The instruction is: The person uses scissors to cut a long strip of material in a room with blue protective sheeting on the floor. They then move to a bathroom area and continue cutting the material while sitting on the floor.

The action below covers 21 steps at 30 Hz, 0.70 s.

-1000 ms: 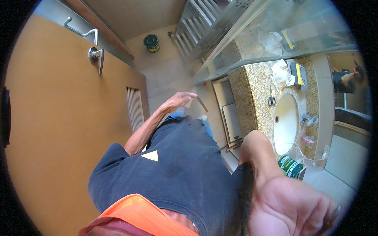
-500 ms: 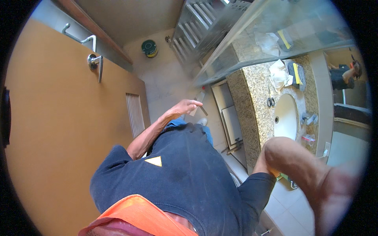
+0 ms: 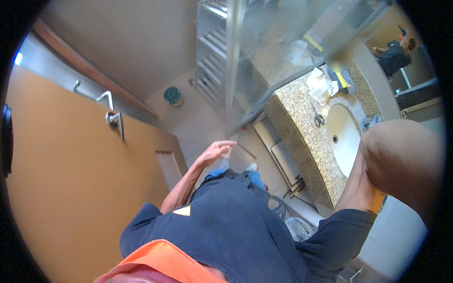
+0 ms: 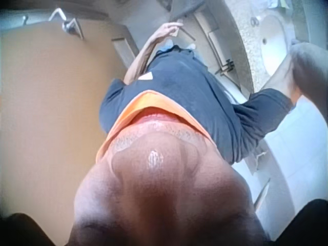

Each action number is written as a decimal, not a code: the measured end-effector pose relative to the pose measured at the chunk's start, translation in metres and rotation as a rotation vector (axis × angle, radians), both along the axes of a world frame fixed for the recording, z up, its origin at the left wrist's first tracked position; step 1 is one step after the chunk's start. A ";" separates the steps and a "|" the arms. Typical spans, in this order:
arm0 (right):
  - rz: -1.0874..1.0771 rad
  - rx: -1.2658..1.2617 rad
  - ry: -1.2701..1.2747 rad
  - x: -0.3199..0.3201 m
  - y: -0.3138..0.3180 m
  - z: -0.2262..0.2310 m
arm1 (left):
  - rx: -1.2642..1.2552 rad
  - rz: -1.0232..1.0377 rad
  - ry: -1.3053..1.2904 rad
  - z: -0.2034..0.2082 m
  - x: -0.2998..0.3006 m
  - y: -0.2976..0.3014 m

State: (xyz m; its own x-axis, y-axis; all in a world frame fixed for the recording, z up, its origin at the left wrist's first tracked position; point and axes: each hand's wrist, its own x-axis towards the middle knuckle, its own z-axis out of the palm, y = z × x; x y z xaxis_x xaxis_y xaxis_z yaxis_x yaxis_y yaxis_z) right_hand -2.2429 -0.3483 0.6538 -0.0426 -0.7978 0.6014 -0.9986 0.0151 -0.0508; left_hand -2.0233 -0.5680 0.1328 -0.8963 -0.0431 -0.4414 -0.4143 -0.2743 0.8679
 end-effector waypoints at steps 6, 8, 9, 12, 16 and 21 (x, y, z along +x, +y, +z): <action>-0.166 0.014 -0.052 -0.005 0.053 -0.020 | -0.040 -0.049 0.131 -0.003 -0.006 0.004; -0.186 0.011 -0.061 -0.003 0.060 -0.023 | 0.051 -0.070 0.063 -0.007 -0.008 0.006; -0.194 0.008 -0.058 -0.003 0.062 -0.024 | 0.106 -0.077 0.051 -0.009 -0.008 0.010; -0.209 0.014 -0.065 -0.005 0.070 -0.024 | 0.035 -0.125 0.040 -0.014 -0.013 0.022; -0.219 0.010 -0.038 -0.004 0.087 -0.018 | -0.172 -0.245 0.084 -0.011 -0.024 0.032; -0.174 0.015 -0.031 -0.004 0.096 -0.003 | -0.104 -0.202 0.132 -0.012 -0.040 0.053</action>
